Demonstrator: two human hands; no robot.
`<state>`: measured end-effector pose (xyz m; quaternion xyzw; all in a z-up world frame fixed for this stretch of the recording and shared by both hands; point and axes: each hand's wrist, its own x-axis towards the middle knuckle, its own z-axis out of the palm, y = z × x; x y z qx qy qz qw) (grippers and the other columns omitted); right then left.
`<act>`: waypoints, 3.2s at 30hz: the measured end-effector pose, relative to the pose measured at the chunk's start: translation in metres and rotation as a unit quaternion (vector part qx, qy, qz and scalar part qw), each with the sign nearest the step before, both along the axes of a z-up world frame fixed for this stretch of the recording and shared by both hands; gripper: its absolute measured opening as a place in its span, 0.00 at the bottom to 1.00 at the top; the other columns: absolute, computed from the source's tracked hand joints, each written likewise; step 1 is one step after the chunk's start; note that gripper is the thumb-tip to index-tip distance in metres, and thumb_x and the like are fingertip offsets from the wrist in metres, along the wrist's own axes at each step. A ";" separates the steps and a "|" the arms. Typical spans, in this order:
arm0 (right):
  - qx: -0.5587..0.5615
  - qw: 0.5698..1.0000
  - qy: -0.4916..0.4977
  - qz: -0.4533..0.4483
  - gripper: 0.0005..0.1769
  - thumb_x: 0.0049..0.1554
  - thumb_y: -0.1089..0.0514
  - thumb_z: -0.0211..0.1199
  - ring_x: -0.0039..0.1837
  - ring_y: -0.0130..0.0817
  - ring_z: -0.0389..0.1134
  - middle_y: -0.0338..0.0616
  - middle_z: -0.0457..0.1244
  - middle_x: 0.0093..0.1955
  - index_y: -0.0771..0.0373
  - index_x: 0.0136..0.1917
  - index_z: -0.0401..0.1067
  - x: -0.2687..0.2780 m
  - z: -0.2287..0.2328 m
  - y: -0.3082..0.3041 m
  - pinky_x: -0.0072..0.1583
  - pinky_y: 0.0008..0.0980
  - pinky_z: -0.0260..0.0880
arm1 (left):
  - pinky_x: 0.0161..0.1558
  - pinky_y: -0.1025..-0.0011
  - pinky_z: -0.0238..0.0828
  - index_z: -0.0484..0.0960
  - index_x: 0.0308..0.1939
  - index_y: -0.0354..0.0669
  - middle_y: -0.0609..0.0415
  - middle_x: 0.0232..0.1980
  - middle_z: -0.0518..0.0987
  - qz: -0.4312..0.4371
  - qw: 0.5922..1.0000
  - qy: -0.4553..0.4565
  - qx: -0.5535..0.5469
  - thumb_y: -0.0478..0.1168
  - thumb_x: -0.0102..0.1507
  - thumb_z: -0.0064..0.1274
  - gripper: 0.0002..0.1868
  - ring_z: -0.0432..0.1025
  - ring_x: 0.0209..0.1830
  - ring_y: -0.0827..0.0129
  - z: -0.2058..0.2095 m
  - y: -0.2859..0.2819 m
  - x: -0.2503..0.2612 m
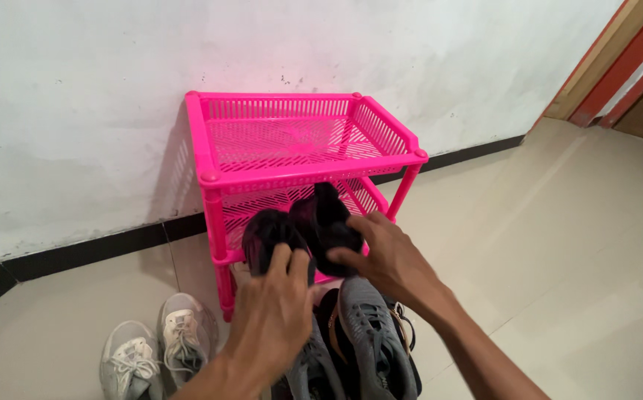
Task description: The person removes several pairs of shoes from a pink three-tier plastic shoe rack and places them on the floor. Then, using a cloth, the person wipes each shelf and the frame of the rack.
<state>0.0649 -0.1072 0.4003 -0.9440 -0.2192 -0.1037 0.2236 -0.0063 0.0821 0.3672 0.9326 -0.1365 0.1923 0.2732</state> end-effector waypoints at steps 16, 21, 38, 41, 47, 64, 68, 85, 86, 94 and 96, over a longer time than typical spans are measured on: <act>-0.104 0.977 0.185 0.031 0.28 0.47 0.45 0.72 0.55 0.46 0.71 0.42 0.66 0.59 0.56 0.59 0.74 -0.095 0.048 -0.025 0.55 0.43 0.71 | 0.16 0.54 0.74 0.74 0.44 0.43 0.44 0.47 0.71 0.014 0.989 0.027 0.142 0.43 0.57 0.63 0.17 0.77 0.18 0.53 -0.122 -0.014 -0.063; -0.074 0.973 0.209 0.067 0.29 0.46 0.48 0.76 0.59 0.49 0.69 0.44 0.63 0.59 0.57 0.58 0.73 -0.100 -0.034 -0.026 0.57 0.44 0.71 | 0.20 0.65 0.72 0.74 0.45 0.43 0.45 0.41 0.72 -0.036 0.962 0.222 0.156 0.49 0.65 0.56 0.15 0.72 0.13 0.65 -0.210 -0.003 -0.058; -0.257 0.956 0.142 0.016 0.36 0.45 0.41 0.74 0.35 0.54 0.71 0.56 0.58 0.52 0.60 0.60 0.66 -0.086 -0.273 -0.028 0.34 0.51 0.75 | 0.31 0.54 0.71 0.78 0.45 0.46 0.43 0.46 0.78 0.055 0.962 0.237 0.126 0.50 0.61 0.54 0.14 0.70 0.26 0.56 -0.272 -0.014 -0.046; -0.318 0.932 0.171 0.019 0.34 0.54 0.40 0.69 0.34 0.48 0.72 0.56 0.59 0.47 0.64 0.63 0.63 -0.086 -0.281 -0.033 0.34 0.47 0.75 | 0.35 0.53 0.72 0.78 0.45 0.45 0.42 0.46 0.79 0.060 0.960 0.249 0.116 0.51 0.61 0.55 0.17 0.72 0.31 0.53 -0.277 -0.014 -0.041; -0.320 0.942 0.097 0.016 0.20 0.61 0.47 0.62 0.33 0.47 0.73 0.53 0.61 0.46 0.62 0.58 0.64 -0.079 -0.295 -0.040 0.28 0.48 0.72 | 0.43 0.51 0.74 0.77 0.47 0.42 0.41 0.47 0.80 0.061 0.957 0.276 0.068 0.55 0.61 0.56 0.21 0.75 0.39 0.48 -0.244 -0.019 -0.040; 0.132 0.962 0.067 -0.230 0.57 0.58 0.47 0.70 0.62 0.67 0.66 0.80 0.59 0.60 0.74 0.79 0.33 0.144 -0.160 -0.099 0.60 0.50 0.70 | 0.50 0.47 0.75 0.68 0.59 0.32 0.34 0.48 0.82 0.212 0.953 0.215 -0.015 0.51 0.60 0.58 0.32 0.78 0.49 0.39 -0.170 0.102 0.106; 0.243 0.939 0.073 -0.233 0.45 0.61 0.50 0.60 0.60 0.54 0.71 0.67 0.65 0.61 0.64 0.81 0.41 0.173 -0.171 -0.100 0.59 0.46 0.72 | 0.49 0.45 0.75 0.73 0.55 0.37 0.35 0.45 0.83 0.243 0.949 0.196 -0.045 0.49 0.66 0.52 0.21 0.79 0.48 0.39 -0.179 0.100 0.114; 0.298 0.929 0.021 -0.218 0.40 0.57 0.56 0.68 0.58 0.43 0.70 0.59 0.65 0.60 0.66 0.75 0.51 0.215 -0.177 -0.095 0.54 0.41 0.74 | 0.45 0.44 0.74 0.75 0.52 0.39 0.36 0.41 0.83 0.210 0.971 0.111 -0.040 0.48 0.65 0.53 0.18 0.78 0.43 0.37 -0.192 0.087 0.122; 0.264 0.935 -0.021 -0.238 0.39 0.56 0.57 0.71 0.58 0.45 0.70 0.61 0.64 0.59 0.70 0.72 0.54 0.214 -0.185 -0.090 0.54 0.41 0.75 | 0.45 0.45 0.74 0.75 0.52 0.39 0.36 0.41 0.83 0.210 0.970 0.115 -0.034 0.49 0.65 0.54 0.19 0.78 0.43 0.37 -0.191 0.089 0.121; -0.018 0.997 -0.028 0.064 0.31 0.50 0.52 0.74 0.68 0.58 0.62 0.59 0.62 0.64 0.55 0.64 0.67 0.138 -0.244 0.018 0.67 0.53 0.65 | 0.45 0.48 0.76 0.73 0.52 0.36 0.37 0.44 0.83 0.228 0.960 0.162 -0.015 0.53 0.64 0.57 0.24 0.79 0.45 0.40 -0.175 0.090 0.101; -0.047 0.993 0.074 0.081 0.44 0.50 0.49 0.72 0.74 0.64 0.53 0.64 0.56 0.70 0.51 0.76 0.58 0.118 -0.231 0.044 0.69 0.57 0.60 | 0.44 0.47 0.75 0.70 0.57 0.37 0.36 0.45 0.81 0.212 0.965 0.149 -0.031 0.50 0.63 0.56 0.26 0.78 0.44 0.38 -0.174 0.092 0.100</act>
